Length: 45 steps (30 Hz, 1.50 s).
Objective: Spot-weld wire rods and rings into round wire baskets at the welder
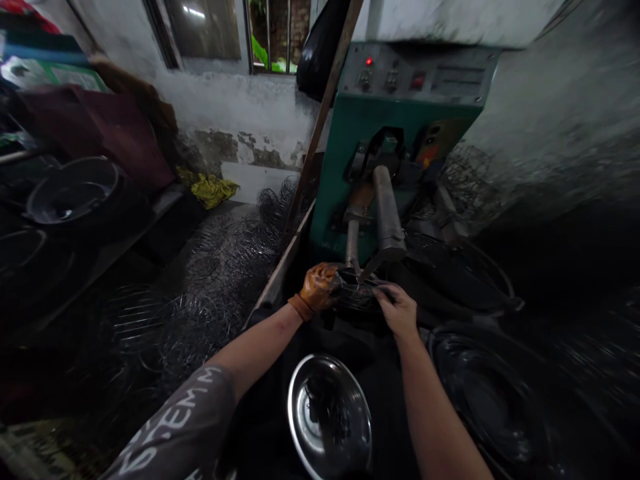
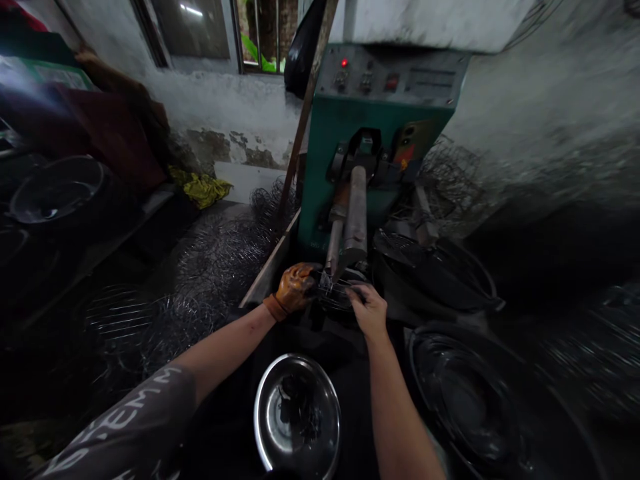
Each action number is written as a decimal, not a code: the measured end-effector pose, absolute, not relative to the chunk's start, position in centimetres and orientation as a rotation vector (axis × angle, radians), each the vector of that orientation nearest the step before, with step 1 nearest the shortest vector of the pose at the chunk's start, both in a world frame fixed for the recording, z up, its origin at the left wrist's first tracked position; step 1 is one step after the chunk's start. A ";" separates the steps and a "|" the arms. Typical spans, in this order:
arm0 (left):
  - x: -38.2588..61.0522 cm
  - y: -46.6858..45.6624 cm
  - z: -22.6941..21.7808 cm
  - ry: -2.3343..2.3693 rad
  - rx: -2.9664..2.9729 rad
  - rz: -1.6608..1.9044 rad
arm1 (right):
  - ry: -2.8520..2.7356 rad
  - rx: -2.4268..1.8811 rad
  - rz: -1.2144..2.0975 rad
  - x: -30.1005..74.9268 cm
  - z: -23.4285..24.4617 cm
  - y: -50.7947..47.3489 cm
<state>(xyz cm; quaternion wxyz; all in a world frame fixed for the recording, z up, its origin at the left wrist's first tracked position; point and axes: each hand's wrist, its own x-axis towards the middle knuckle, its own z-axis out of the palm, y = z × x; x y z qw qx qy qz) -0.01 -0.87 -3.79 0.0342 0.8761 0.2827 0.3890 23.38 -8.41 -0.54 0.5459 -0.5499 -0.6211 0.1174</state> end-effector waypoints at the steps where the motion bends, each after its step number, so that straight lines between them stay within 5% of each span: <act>1: 0.0 -0.9 -3.8 0.853 2.689 1.198 | -1.468 -1.301 0.273 23.4 -0.6 -8.4; 45: 0.4 -1.8 -3.9 1.071 2.681 1.062 | -1.448 -1.302 0.283 23.1 -1.1 -8.2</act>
